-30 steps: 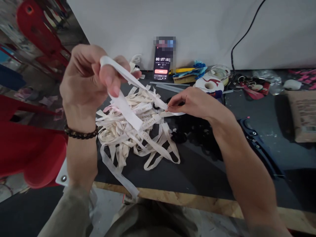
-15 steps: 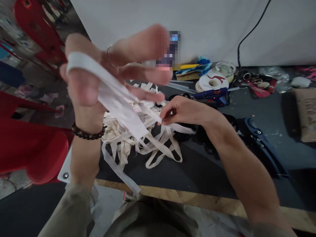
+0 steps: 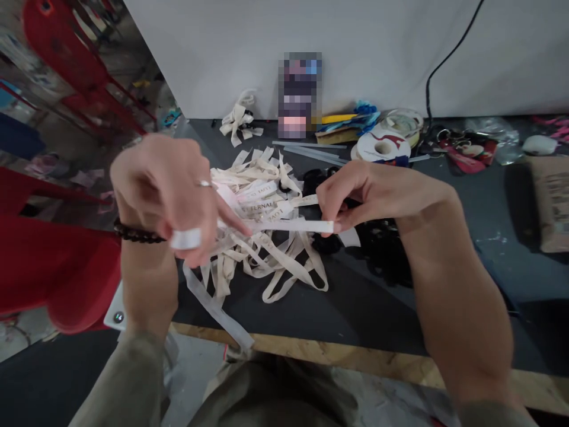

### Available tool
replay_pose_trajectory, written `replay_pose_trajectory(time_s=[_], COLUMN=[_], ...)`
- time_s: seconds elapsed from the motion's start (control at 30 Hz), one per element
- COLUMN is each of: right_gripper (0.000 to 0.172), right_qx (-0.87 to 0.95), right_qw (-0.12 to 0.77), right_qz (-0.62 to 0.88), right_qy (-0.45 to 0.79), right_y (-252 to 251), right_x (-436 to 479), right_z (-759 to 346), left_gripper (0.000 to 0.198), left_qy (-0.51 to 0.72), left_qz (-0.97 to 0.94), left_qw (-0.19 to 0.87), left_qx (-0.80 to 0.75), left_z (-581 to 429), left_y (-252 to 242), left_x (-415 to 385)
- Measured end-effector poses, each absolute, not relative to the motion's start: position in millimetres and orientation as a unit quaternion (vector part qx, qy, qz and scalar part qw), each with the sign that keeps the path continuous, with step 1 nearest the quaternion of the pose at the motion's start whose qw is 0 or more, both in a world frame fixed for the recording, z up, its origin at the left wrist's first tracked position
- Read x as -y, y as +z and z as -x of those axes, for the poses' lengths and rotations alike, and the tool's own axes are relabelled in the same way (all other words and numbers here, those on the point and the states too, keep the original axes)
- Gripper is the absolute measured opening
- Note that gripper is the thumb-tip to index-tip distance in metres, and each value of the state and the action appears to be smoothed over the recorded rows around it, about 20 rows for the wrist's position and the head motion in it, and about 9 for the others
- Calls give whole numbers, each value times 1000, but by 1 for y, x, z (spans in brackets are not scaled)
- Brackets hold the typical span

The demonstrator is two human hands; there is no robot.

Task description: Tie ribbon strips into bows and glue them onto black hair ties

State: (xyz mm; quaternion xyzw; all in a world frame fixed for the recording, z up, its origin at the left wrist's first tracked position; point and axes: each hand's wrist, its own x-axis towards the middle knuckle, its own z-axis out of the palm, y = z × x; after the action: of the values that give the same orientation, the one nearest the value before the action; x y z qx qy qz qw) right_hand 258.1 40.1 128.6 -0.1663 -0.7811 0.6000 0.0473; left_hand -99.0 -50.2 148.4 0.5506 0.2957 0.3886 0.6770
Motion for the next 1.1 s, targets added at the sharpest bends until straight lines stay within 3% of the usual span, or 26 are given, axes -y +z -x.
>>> replay_pose_trajectory(time_s=[0.1, 0.23, 0.3, 0.4, 0.47, 0.53, 0.7, 0.87, 1.1], right_gripper=[33, 45, 58, 72, 77, 80, 86, 86, 72], right_qx=[751, 720, 706, 664, 626, 590, 470, 413, 455], right_qw=[89, 124, 147, 210, 229, 234, 341, 393, 349], right_qz=[226, 242, 223, 205, 194, 177, 174, 221, 272], right_qy=[614, 638, 656, 688, 720, 752, 795, 792, 773], right_y=[132, 123, 112, 90, 74, 59, 31, 26, 18], right_x=[-37, -36, -36, -34, -29, -21, 10, 33, 34], right_z=[-263, -257, -249, -237, -233, -235, -241, -234, -231], left_gripper=[45, 36, 35, 37, 42, 48, 64, 65, 66], left_qy=[297, 435, 413, 270, 69, -33, 132, 159, 349], left_qz=[-689, -555, -531, -584, -626, -606, -532, -526, -458], left_qw=[640, 622, 652, 720, 768, 795, 833, 831, 796], left_qx=[-167, -341, -351, -261, -120, -15, -70, -85, -186], left_z=[64, 60, 59, 43, 27, 13, 9, 18, 7], left_y=[126, 73, 55, 54, 60, 60, 28, 10, 25], left_x=[54, 36, 19, -15, -34, -43, -29, -19, 1])
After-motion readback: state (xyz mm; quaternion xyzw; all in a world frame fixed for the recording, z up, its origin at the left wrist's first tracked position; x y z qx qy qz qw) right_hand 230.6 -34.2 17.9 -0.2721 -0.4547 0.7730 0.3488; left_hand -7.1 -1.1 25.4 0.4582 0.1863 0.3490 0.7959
